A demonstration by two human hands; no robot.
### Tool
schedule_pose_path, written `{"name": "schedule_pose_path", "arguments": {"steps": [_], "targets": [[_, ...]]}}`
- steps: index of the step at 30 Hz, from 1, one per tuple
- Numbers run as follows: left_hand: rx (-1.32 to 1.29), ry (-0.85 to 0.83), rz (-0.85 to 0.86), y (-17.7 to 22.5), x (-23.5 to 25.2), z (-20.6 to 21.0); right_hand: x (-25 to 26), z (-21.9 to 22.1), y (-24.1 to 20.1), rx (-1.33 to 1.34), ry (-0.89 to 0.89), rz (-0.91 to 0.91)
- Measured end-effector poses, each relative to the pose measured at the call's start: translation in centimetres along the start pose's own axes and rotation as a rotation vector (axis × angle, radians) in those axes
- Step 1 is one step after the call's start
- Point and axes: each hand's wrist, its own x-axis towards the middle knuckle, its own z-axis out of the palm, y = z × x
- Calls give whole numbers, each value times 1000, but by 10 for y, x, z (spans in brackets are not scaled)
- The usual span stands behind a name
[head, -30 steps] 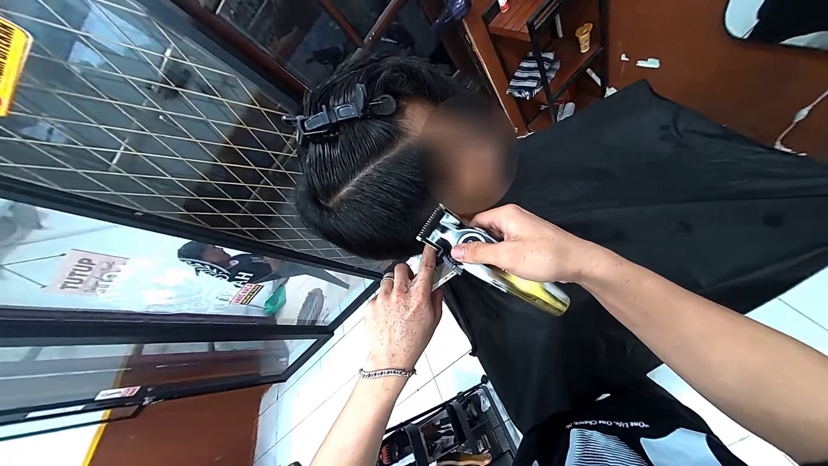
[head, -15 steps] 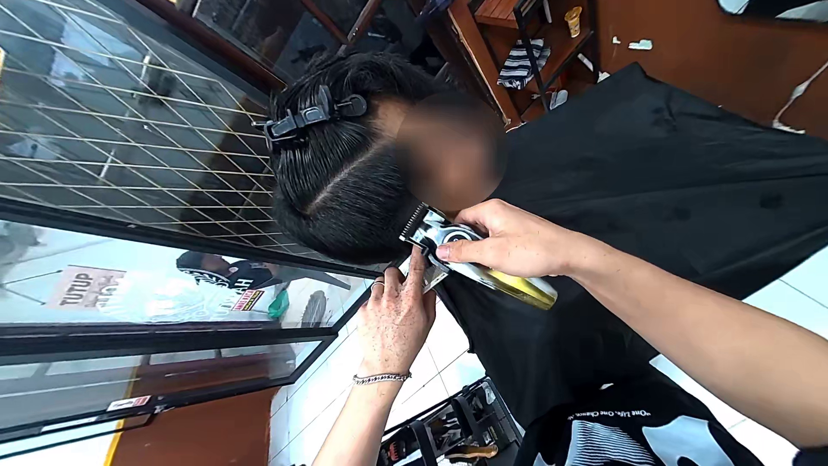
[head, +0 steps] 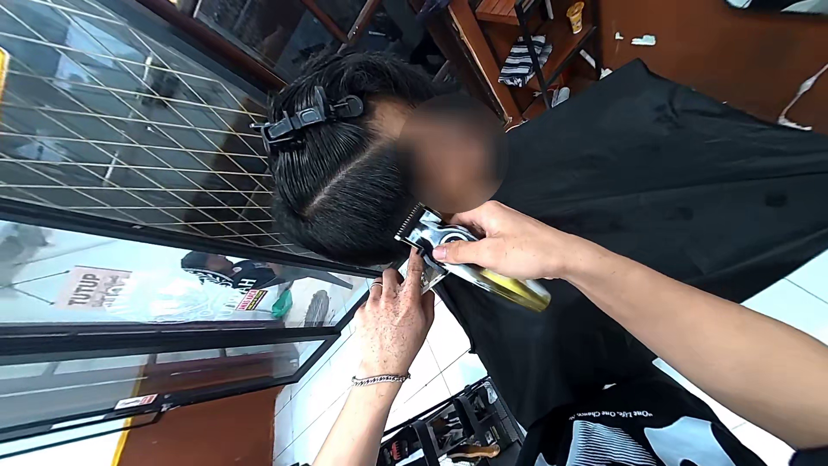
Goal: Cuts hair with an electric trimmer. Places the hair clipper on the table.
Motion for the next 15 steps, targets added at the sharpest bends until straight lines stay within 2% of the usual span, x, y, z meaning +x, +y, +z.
{"name": "schedule_pose_path", "arguments": {"steps": [2,6,9,13,15], "targets": [[3,10,2,0,1,1,1,1,1,-10,5,-52],[12,11,0,0,0,0,1,-1,0,-20,5,7],[1,22,6,1,1,1,3,2,-1,-8,37,-57],[4,5,0,-1,0,1,0,-2,-2,-12,8,30],[-4,14,2,-1,0,2,1,1,-3,-8,32,-11]]}}
